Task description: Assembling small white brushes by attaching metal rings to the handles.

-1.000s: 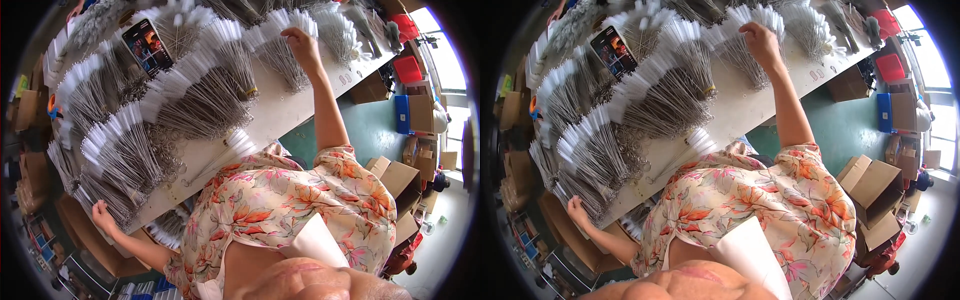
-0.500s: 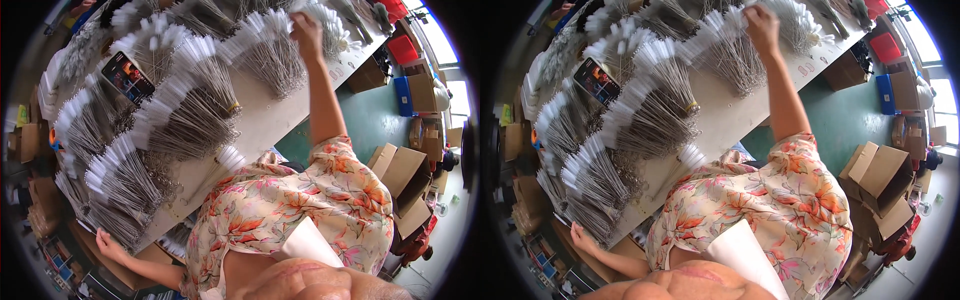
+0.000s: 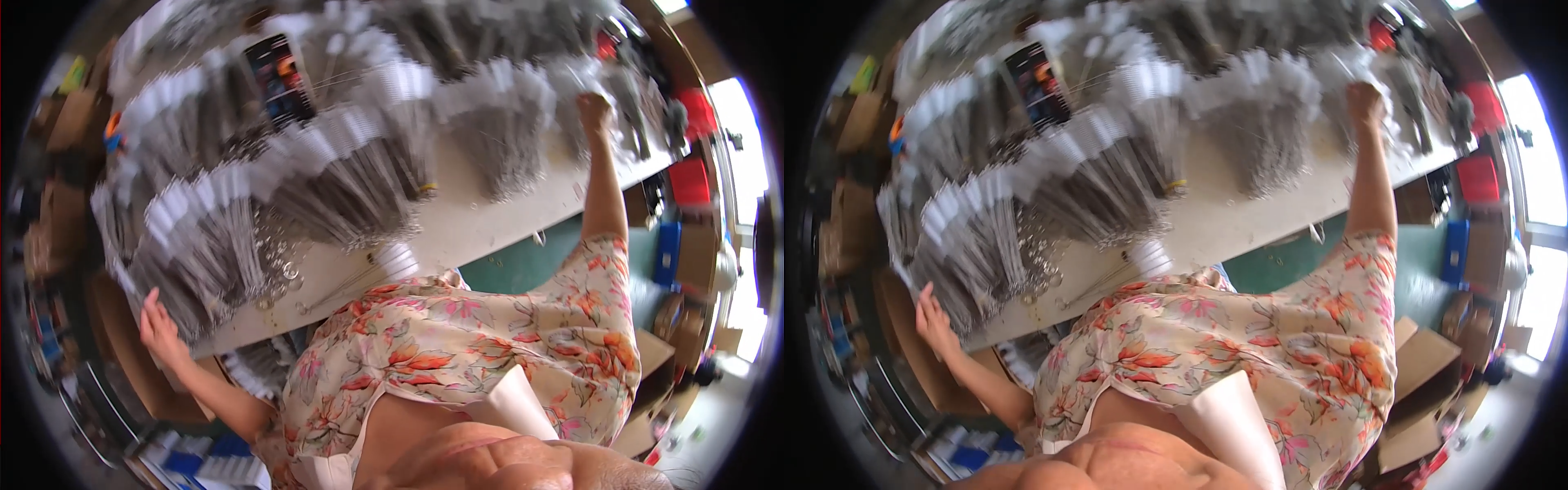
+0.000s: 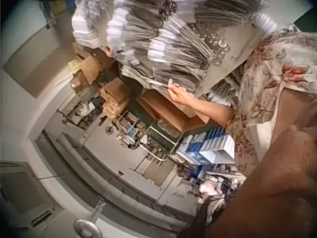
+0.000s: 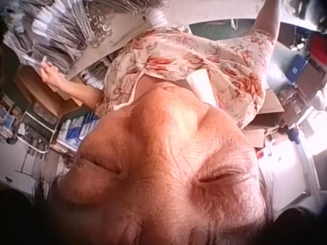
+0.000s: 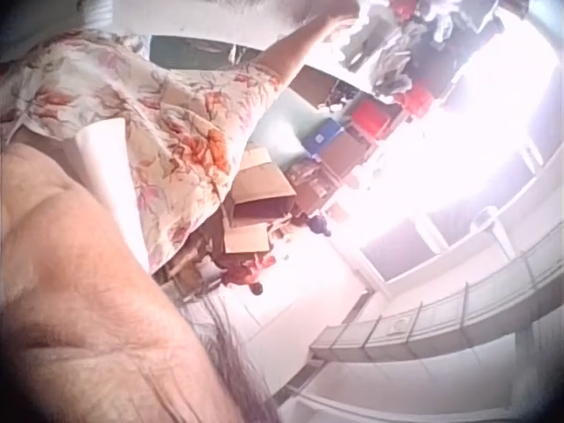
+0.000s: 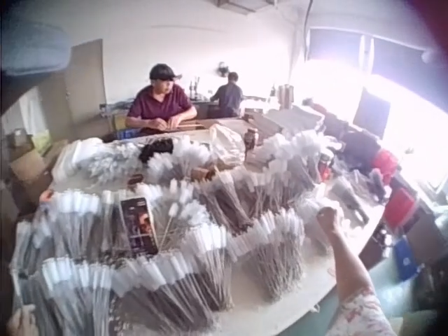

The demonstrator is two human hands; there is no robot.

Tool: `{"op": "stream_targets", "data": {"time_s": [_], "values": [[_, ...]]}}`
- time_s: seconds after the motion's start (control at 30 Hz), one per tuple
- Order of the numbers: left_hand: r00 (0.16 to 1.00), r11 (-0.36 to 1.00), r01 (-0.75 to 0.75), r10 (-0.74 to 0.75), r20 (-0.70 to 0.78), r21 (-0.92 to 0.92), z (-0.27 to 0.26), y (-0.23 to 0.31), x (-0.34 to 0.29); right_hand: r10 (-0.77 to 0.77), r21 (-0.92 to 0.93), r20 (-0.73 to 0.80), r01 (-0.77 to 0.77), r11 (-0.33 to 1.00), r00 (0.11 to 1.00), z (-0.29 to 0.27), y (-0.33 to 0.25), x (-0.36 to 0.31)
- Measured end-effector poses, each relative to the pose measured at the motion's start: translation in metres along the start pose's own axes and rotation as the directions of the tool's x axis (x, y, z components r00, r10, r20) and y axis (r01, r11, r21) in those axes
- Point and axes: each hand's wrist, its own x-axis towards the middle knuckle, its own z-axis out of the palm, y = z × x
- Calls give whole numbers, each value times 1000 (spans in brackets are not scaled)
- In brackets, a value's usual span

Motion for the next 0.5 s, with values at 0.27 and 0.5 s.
{"op": "stream_targets", "data": {"time_s": [0.27,0.5], "values": [[996,925,-57,76,36,-376,-1,-19,-11,176,-92,-290,-210,973,941,-56,-35,39],[925,935,-123,229,302,-332,82,48,-74,-226,864,-192,274,423,955,-177,-258,-51]]}}
